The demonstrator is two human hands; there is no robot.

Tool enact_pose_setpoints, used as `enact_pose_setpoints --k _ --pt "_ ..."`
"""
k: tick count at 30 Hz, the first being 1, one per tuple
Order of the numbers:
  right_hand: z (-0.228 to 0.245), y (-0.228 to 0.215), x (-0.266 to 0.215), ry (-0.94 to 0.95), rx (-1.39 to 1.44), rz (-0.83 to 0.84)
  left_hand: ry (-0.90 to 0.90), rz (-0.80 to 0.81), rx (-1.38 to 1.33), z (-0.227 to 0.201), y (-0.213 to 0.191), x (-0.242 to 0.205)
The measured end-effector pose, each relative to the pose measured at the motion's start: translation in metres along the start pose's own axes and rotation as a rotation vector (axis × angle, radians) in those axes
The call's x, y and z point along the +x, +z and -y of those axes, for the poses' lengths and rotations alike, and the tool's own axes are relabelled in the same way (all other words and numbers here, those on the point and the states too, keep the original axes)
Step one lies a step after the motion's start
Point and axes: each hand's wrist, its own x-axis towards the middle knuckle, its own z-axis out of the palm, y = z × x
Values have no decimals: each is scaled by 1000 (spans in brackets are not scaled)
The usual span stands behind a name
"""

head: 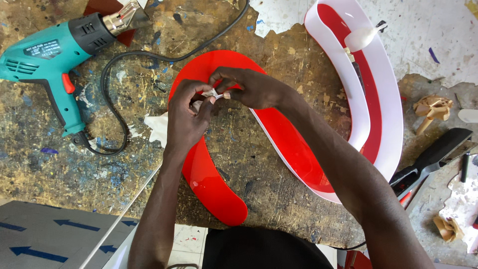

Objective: The person applies a white vinyl stripe to a red curved sign using a heat gun to soften the material. They smooth the stripe along the curve with their hands and a small tool, then trim excess vinyl with a utility knife.

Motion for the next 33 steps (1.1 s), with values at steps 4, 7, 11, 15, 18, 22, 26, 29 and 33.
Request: enact_pose_setpoints --k 4,7,11,15,18,22,26,29,33 --pt "-10 0 2 -60 23 13 13 -24 38 -2 -1 -1" --pt "-17 0 4 -105 52 11 -40 -23 78 1 4 -5" --pt "-20 1 2 -122 56 15 -66 -18 177 8 4 -13" --pt "-26 0 2 -104 54 10 -92 -7 126 3 7 -12" --pt "-36 -1 2 -125 27 -30 -89 -27 144 5 7 -12" --pt "-42 1 0 -140 50 -86 -54 2 133 5 3 -8" --pt "-43 3 -1 -132 35 -98 -20 29 127 8 0 -4" --pt "-40 5 -2 -146 30 -119 -21 27 139 10 0 -6" --pt "-43 5 -2 -160 54 -137 19 65 161 11 -5 0"
